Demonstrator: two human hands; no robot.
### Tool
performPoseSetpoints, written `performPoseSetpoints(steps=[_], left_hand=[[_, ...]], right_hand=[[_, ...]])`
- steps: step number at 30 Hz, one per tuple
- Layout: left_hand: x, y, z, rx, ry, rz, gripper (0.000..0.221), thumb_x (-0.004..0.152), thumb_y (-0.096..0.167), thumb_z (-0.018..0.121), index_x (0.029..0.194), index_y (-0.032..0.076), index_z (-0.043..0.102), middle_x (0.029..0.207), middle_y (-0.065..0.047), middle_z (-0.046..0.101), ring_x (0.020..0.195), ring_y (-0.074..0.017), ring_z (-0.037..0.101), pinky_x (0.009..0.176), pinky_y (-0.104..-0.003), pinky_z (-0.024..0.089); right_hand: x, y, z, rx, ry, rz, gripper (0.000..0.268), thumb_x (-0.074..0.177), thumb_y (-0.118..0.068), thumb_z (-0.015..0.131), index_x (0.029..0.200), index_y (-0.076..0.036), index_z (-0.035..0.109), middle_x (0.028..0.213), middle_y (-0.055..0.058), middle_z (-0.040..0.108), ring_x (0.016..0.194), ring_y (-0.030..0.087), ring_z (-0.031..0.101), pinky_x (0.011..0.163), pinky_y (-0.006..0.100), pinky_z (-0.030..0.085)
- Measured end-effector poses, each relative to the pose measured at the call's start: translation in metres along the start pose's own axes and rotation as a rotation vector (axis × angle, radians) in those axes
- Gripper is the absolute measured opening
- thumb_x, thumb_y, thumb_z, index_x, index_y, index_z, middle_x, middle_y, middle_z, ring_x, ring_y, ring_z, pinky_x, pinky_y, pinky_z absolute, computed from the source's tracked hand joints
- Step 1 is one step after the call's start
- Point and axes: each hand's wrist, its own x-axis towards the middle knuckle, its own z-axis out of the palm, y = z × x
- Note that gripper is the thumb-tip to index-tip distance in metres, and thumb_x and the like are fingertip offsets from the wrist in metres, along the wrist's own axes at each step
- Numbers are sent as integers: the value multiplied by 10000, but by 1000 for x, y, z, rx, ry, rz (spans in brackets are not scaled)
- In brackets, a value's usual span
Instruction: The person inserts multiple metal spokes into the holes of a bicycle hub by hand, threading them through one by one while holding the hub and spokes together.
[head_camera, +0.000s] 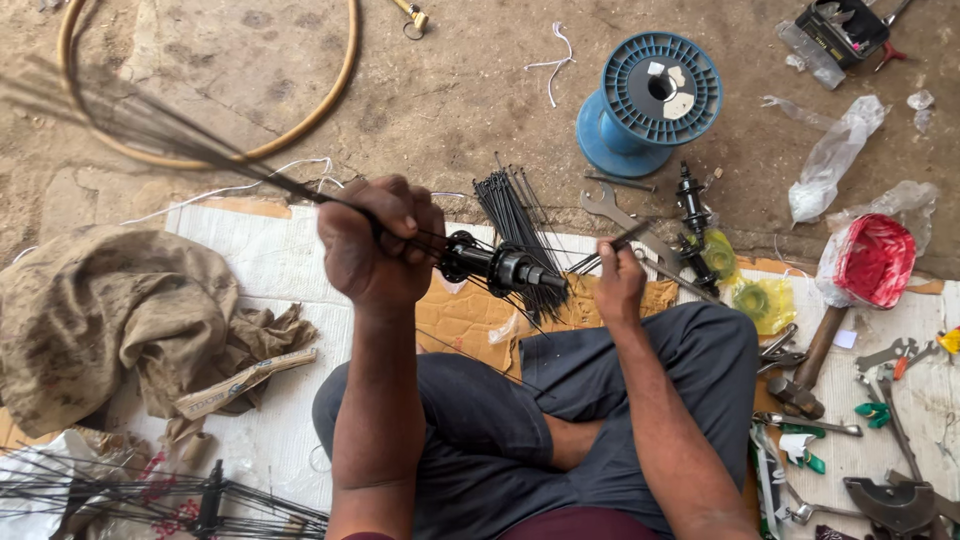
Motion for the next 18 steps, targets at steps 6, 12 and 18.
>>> performPoseSetpoints(steps=[6, 12, 18], left_hand=[[-1, -2, 5, 43, -90, -57, 541, 1079, 448, 593, 834, -34, 626, 623, 8, 393, 499, -110, 413, 422, -268, 390], [-2, -2, 17, 43, -167, -75, 537, 1075, 437, 604, 824, -37, 631, 612, 5, 387, 509, -111, 396, 422, -262, 377], [-9, -1, 25, 86, -155, -17, 549, 1059, 461, 628, 781, -12, 599, 618, -87, 459, 476, -123, 367, 472, -318, 290]], right_hand=[[5, -23, -53, -110, 31, -201, 145, 1058, -179, 704, 1071, -45, 758, 861, 78, 710, 775, 156, 612, 704, 332, 475], [-18, -109, -121, 466, 114, -262, 185, 1178, -124, 596, 1140, 34, 684, 1032, 112, 736, 781, 136, 641, 739, 246, 530], [-71, -178, -132, 561, 52, -572, 118, 1206, -70, 512, 1275, 22, 541, 1048, 245, 704, 798, 266, 707, 706, 360, 643]])
